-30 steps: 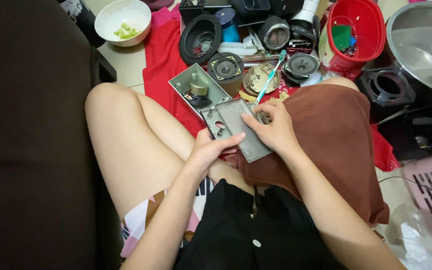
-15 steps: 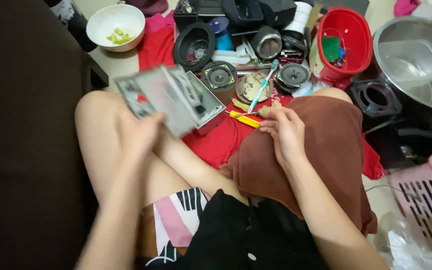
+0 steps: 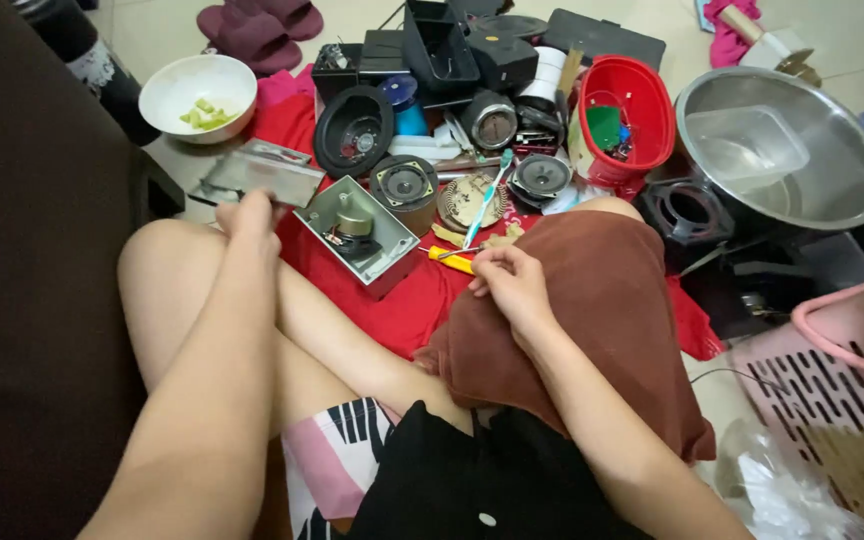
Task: The person sits on the floor and cleans a metal electrical outlet box. They pick up the box, dip a toothbrush in a water basin, and repeatedly scrub the interior and socket face of the box, repositioning it to brush different sides.
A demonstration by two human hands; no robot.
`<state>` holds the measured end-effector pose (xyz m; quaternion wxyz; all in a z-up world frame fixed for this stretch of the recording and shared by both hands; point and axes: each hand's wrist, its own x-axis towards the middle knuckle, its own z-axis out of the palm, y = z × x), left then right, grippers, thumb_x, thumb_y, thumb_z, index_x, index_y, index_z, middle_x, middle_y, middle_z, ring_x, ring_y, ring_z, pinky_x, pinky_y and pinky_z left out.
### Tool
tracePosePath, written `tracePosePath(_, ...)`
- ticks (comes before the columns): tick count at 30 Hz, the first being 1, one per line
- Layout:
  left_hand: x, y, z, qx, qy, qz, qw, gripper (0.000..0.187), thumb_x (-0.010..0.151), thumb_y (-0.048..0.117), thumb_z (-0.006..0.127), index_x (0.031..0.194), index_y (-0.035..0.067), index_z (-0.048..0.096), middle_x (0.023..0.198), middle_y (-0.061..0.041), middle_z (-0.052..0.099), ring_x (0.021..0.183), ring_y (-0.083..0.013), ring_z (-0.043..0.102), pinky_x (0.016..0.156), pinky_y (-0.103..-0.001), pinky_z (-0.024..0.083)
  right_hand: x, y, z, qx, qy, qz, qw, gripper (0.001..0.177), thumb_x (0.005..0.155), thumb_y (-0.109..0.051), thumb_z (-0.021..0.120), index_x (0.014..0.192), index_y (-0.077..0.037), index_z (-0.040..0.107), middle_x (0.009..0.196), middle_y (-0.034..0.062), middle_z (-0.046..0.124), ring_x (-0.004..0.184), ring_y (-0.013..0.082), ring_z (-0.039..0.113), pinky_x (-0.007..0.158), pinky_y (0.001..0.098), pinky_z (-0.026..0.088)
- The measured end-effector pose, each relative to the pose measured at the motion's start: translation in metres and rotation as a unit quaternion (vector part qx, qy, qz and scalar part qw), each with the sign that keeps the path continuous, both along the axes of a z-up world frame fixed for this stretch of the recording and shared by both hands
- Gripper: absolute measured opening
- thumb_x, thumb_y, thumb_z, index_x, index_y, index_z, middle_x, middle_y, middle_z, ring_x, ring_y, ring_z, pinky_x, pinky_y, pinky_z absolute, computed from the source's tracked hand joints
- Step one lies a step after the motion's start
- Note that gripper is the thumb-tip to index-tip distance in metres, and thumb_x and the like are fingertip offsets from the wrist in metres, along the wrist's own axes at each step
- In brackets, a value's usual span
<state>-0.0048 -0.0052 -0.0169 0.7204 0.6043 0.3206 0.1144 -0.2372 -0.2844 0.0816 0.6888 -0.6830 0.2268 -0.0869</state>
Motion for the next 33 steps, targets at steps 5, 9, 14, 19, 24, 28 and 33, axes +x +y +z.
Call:
tracePosePath(5, 0.016, 0.002, -0.028, -0.136, 0.008, 0.013, 0.991, 0.058, 0.067, 0.007, 0.069, 0.113, 0.005, 0.033, 0.095, -0.016, 0.050, 0.072, -0.0232, 0.065, 0.070, -0.035, 0.059, 0.000, 0.001, -0.008, -0.019, 0.006, 0.013, 1.000, 0.015, 0.070, -0.003, 0.062, 0.082, 0.006, 0.062, 0.061, 0.0168, 0.057, 0.049, 0.0194, 0.061, 0.050, 0.0279, 0.053)
tracePosePath(9, 0.021, 0.008, -0.029, -0.194, 0.029, 0.010, 0.980, 0.059, 0.072, 0.017, 0.071, 0.113, 0.011, 0.030, 0.096, -0.010, 0.049, 0.075, -0.0202, 0.062, 0.067, -0.030, 0.061, -0.005, 0.001, -0.005, -0.076, 0.011, 0.030, 0.997, 0.012, 0.068, -0.002, 0.061, 0.079, 0.001, 0.064, 0.057, 0.0127, 0.059, 0.048, 0.0164, 0.061, 0.050, 0.0262, 0.053)
tracePosePath(14, 0.023, 0.005, -0.019, -0.193, -0.008, -0.042, 0.980, 0.058, 0.072, 0.025, 0.078, 0.109, 0.011, 0.035, 0.094, -0.007, 0.050, 0.081, -0.0181, 0.057, 0.072, -0.029, 0.059, -0.012, 0.000, -0.010, -0.118, 0.023, 0.031, 0.992, 0.010, 0.070, -0.006, 0.061, 0.079, -0.005, 0.065, 0.054, 0.0092, 0.060, 0.048, 0.0128, 0.059, 0.052, 0.0243, 0.050)
tracePosePath(19, -0.006, -0.025, 0.043, -0.215, -0.087, -0.190, 0.954, 0.032, 0.077, 0.014, 0.067, 0.105, 0.009, 0.053, 0.100, -0.006, 0.063, 0.095, -0.0200, 0.064, 0.092, -0.040, 0.048, -0.021, 0.001, 0.008, -0.138, -0.036, 0.087, 0.986, 0.006, 0.072, 0.000, 0.055, 0.076, -0.002, 0.060, 0.057, 0.0018, 0.055, 0.049, 0.0072, 0.048, 0.047, 0.0186, 0.039)
tracePosePath(24, -0.006, -0.032, 0.053, -0.117, -0.027, -0.356, 0.927, 0.034, 0.079, 0.019, 0.063, 0.109, 0.008, 0.054, 0.102, -0.004, 0.062, 0.092, -0.0145, 0.061, 0.079, -0.026, 0.051, -0.018, 0.007, 0.009, -0.156, -0.032, 0.088, 0.983, 0.006, 0.071, 0.002, 0.054, 0.073, -0.001, 0.059, 0.058, 0.0000, 0.052, 0.049, 0.0066, 0.042, 0.048, 0.0181, 0.037)
tracePosePath(28, 0.003, -0.032, 0.037, -0.055, 0.003, -0.362, 0.931, 0.032, 0.079, 0.018, 0.062, 0.108, 0.008, 0.053, 0.101, -0.005, 0.062, 0.091, -0.0137, 0.060, 0.078, -0.026, 0.050, -0.012, 0.009, 0.005, -0.182, -0.030, 0.090, 0.979, 0.006, 0.071, 0.001, 0.054, 0.073, -0.001, 0.059, 0.061, 0.0005, 0.054, 0.052, 0.0075, 0.044, 0.050, 0.0188, 0.040)
tracePosePath(33, 0.048, -0.022, -0.041, 0.107, 0.075, -0.316, 0.940, 0.088, 0.080, 0.063, 0.075, 0.118, -0.009, 0.042, 0.112, -0.029, 0.048, 0.099, -0.0362, 0.055, 0.072, -0.048, 0.050, -0.011, 0.009, -0.001, -0.212, 0.043, 0.069, 0.974, 0.007, 0.069, -0.003, 0.060, 0.073, -0.007, 0.064, 0.061, 0.0076, 0.060, 0.052, 0.0121, 0.054, 0.051, 0.0234, 0.047)
